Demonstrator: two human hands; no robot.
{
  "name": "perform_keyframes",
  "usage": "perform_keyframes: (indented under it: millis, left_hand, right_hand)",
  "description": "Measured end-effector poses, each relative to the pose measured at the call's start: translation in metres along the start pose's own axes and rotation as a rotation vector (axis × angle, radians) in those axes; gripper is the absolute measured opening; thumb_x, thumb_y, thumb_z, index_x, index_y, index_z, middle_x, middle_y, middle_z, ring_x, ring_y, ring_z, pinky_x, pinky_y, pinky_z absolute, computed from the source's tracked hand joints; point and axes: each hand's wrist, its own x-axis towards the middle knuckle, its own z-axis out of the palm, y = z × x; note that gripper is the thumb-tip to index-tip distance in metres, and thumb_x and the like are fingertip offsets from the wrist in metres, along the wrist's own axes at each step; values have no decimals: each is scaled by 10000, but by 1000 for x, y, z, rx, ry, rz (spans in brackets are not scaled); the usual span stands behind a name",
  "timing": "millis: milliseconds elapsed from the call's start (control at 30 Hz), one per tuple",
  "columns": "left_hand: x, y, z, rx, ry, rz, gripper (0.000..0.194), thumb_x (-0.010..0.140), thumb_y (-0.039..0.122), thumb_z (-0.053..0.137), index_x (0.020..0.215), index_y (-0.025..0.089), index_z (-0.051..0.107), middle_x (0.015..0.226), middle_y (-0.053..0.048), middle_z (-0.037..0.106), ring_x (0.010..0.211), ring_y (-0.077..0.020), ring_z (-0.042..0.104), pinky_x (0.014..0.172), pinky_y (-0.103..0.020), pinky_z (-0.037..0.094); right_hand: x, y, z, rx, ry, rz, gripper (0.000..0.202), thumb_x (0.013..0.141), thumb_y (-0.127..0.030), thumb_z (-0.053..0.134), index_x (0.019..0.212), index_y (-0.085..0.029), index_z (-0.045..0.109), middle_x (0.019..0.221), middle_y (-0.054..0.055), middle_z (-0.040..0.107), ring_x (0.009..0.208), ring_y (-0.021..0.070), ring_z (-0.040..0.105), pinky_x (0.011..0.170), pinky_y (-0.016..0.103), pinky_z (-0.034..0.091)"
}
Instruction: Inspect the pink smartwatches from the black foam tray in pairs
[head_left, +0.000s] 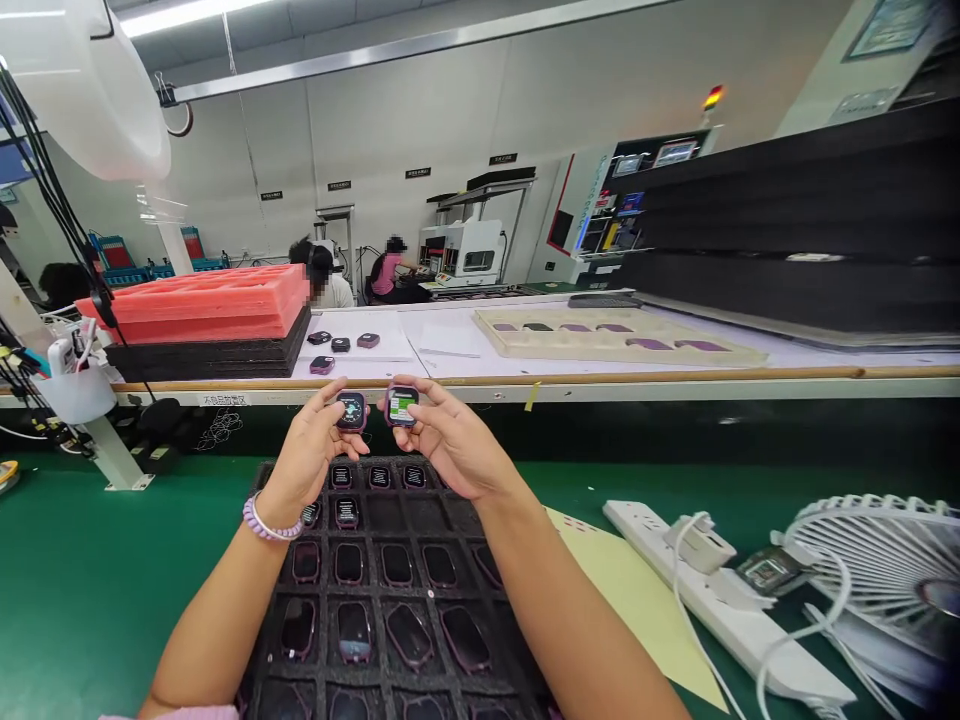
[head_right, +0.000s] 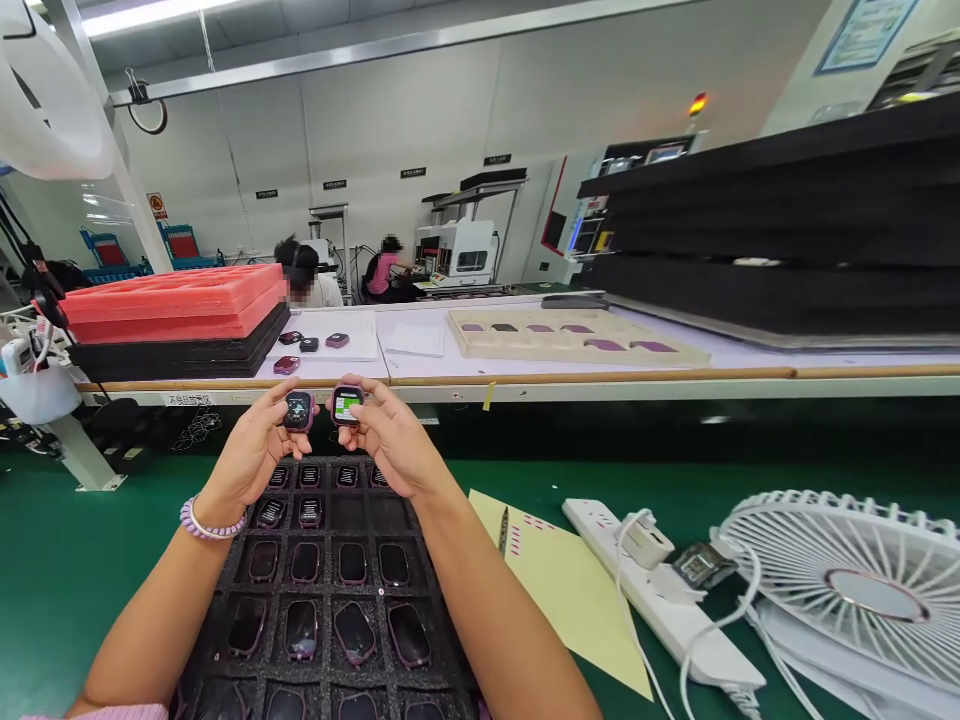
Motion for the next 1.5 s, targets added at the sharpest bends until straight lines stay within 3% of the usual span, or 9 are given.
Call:
perform_keyframes:
  millis: [133,467,967,1267,1500]
  left_hand:
    - [0,-2,0,46,-15,38,627,783,401,741,1312,127,543,789,-25,645,571,-142,657,514,-195,517]
    - [1,-6,-1,79,-45,71,460,729,267,722,1156,169,584,959,-48,721,654,-170,729,648,-248,633]
    - [-2,-4,-1,136,-39,102,441,740,268,749,1138,165,591,1011,-76,712,639,-163,721,630,-246,634]
    - [-2,-2,0,143,-63,123,494,682,169,709,1159,176,585,1110,-63,675,698,-152,739,700,-227,640]
    - [-3,0,-1,73,-54,76,380,805,374,715,1098,171,583,979,-64,702,645,-180,726,612,-266,634]
  right_hand:
    - [2,5,1,-4,7,-13,414,771,-313,817,1111,-211,604,907,23,694,612,127,593,575,246,477]
    - [1,7,4,-19,14,-27,453,753,-297,839,1137,-200,619,904,19,697,610,130,603,595,260,500]
    - [-2,6,6,-55,11,-24,460,744,-312,834,1137,-212,617,912,15,654,624,134,585,601,273,487]
    - [-4,2,6,-132,-26,-63,503,701,-205,782,1168,-214,598,862,-2,629,658,138,589,616,267,474]
    - [-5,3,8,-150,-23,-67,510,684,-202,797,1152,-217,597,844,-14,605,636,126,565,579,250,456]
